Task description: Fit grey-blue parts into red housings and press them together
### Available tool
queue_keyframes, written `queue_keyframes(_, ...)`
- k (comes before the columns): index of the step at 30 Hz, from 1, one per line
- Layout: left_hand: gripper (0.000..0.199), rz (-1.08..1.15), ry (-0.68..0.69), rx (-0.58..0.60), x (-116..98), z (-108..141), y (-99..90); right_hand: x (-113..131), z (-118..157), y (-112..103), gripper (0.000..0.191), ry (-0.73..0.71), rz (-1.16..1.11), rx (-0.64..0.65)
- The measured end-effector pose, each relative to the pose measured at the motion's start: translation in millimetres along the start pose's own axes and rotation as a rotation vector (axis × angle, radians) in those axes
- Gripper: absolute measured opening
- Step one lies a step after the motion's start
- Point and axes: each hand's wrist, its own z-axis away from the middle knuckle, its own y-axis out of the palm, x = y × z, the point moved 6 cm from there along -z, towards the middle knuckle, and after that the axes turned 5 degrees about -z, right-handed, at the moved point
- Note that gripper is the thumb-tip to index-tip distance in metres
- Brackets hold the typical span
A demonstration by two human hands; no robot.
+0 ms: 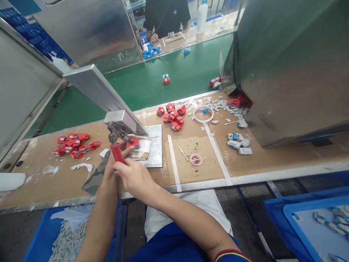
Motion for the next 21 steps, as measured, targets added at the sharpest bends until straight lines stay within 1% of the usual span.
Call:
queue_keyframes(2, 0.036, -0.031, 0.011, 0.009, -8, -1, 3.5, -10, -5, -1, 0.022, 0.037, 0.068, -0.001)
queue_keyframes(4, 0.039, 0.007, 0.034, 0.014, -14, -3, 7.7, -19, -12, -2, 0.025, 0.078, 0.130, -0.001)
queue_keyframes(7, 0.038, 0.060, 0.050, 0.000, -19, -4, 10.4, -24, -19, 1, 0.026, 0.112, 0.173, 0.020)
queue_keyframes(10, 0.037, 0.053, 0.035, 0.017, -19, -3, 10.0, -14, -7, -2, 0.027, 0.110, 0.154, 0.009)
queue_keyframes(12, 0.034, 0.043, 0.021, 0.044, -18, -1, 8.3, 1, 12, -16, 0.027, 0.055, 0.119, -0.007)
queue_keyframes(14, 0.033, 0.041, 0.017, 0.075, -18, 3, 6.3, 14, 32, -45, 0.025, -0.010, 0.098, -0.013)
queue_keyframes(15, 0.034, 0.044, 0.024, 0.084, -19, 6, 5.1, 16, 37, -66, 0.024, -0.022, 0.102, -0.025)
queue_keyframes(16, 0.036, 0.050, 0.034, 0.081, -20, 10, 3.7, 14, 39, -90, 0.023, -0.003, 0.136, -0.039)
queue_keyframes(17, 0.039, 0.055, 0.045, 0.064, -22, 16, 1.7, 7, 36, -116, 0.021, 0.039, 0.201, -0.072)
queue_keyframes(19, 0.046, 0.064, 0.044, -0.017, -24, 31, -3.4, -19, 19, -166, 0.020, 0.183, 0.419, -0.142)
queue_keyframes(20, 0.050, 0.065, 0.032, -0.076, -24, 42, -6.5, -34, 6, -184, 0.021, 0.258, 0.551, -0.144)
queue_keyframes(21, 0.052, 0.064, 0.014, -0.136, -24, 54, -9.4, -52, -7, -195, 0.024, 0.339, 0.664, -0.102)
